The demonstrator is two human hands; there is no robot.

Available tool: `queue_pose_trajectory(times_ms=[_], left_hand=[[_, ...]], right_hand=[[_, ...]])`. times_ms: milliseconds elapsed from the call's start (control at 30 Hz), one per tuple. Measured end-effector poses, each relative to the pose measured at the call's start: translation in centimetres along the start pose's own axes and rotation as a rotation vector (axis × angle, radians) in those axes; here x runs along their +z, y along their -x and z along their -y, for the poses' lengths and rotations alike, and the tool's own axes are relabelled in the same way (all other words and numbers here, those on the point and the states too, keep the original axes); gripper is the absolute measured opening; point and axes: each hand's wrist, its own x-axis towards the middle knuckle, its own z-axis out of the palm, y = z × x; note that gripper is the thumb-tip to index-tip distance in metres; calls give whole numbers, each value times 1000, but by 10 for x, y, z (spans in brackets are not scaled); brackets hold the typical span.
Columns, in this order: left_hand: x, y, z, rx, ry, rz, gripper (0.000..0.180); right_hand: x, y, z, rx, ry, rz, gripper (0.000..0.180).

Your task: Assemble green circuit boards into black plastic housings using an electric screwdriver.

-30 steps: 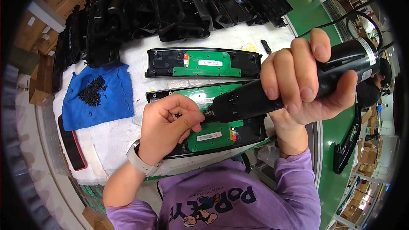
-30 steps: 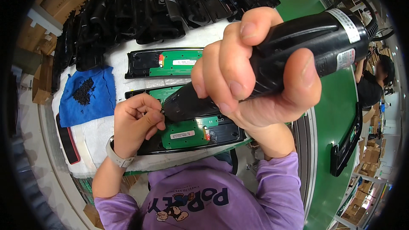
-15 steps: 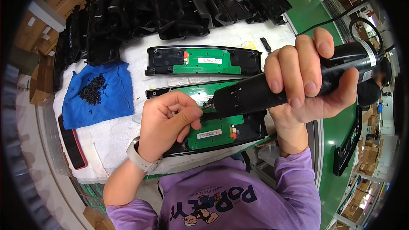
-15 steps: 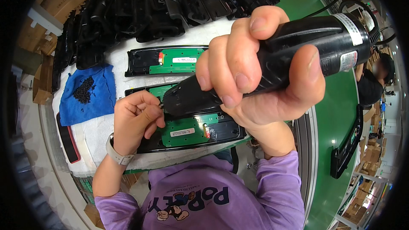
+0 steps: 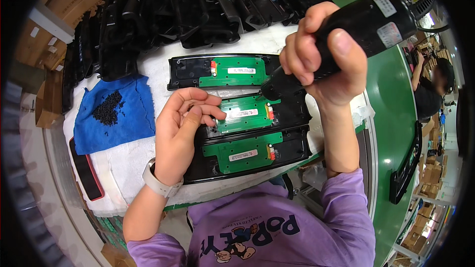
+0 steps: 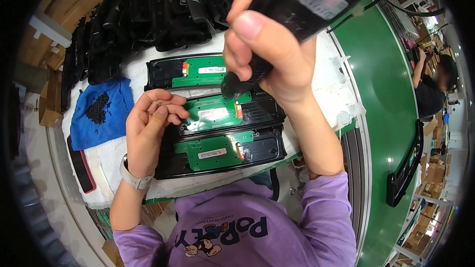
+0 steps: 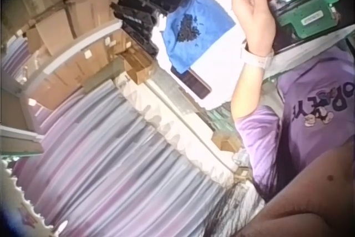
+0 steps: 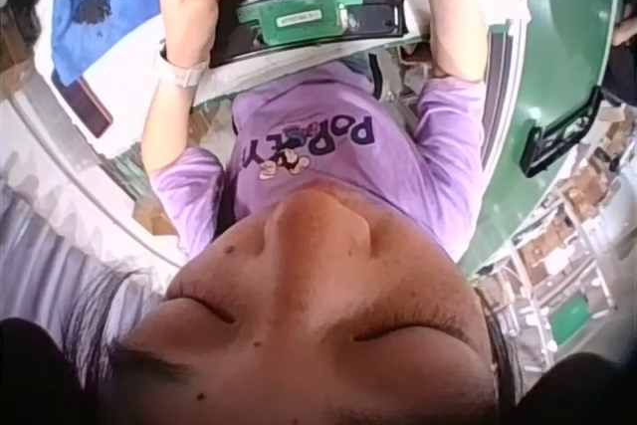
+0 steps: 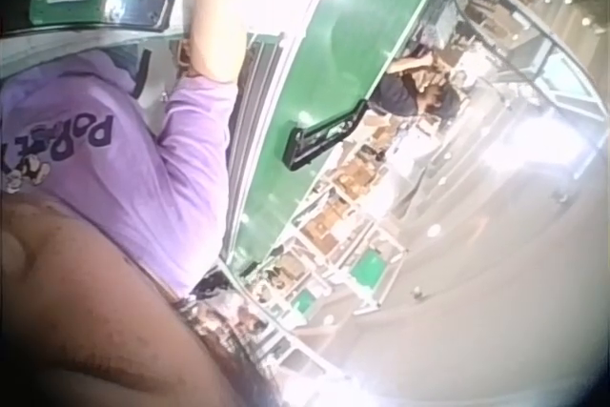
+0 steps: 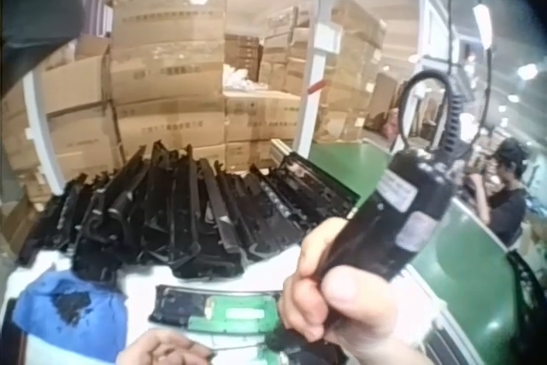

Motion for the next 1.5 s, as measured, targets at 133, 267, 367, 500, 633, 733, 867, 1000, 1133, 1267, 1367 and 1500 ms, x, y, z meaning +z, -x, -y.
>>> queue_pose_trajectory(times_ms=[133, 267, 367, 500, 633, 733, 867, 1000, 1133, 1267, 1367, 1500], left_hand=[[0, 0, -2, -55, 79, -37, 19], [-7, 0, -3, -139, 20, 69, 20], [-3, -2, -3, -143, -14, 62, 19], [4, -1, -3, -129, 26, 0, 17], [3, 1, -6, -175, 31, 64, 16], [0, 1, -3, -161, 28, 111, 16], [-3, 2, -2, -169, 0, 118, 15], [0, 3, -7, -164, -17, 125, 15], [0, 3, -13, -198, -4, 161, 12], [2, 4, -16, -226, 52, 227, 10], [2, 4, -14, -191, 17, 239, 7], [1, 4, -11, -192, 39, 265, 10]], right_hand=[[4, 0, -6, -10, 51, -5, 29], [6, -2, -9, 10, 81, 7, 26], [12, -5, -4, 94, 179, 24, 23], [22, -10, -10, 100, 175, 38, 23], [22, -9, -9, 98, 165, 39, 24], [22, -6, -9, 67, 202, 75, 27], [24, -1, -8, 69, 144, 78, 28], [8, 1, -2, -72, -213, 195, 30], [2, 3, 9, -138, -527, 259, 36], [4, 7, 5, -149, -611, 205, 36], [4, 10, 3, -125, -629, 187, 36], [4, 12, 3, -112, -603, 199, 36]])
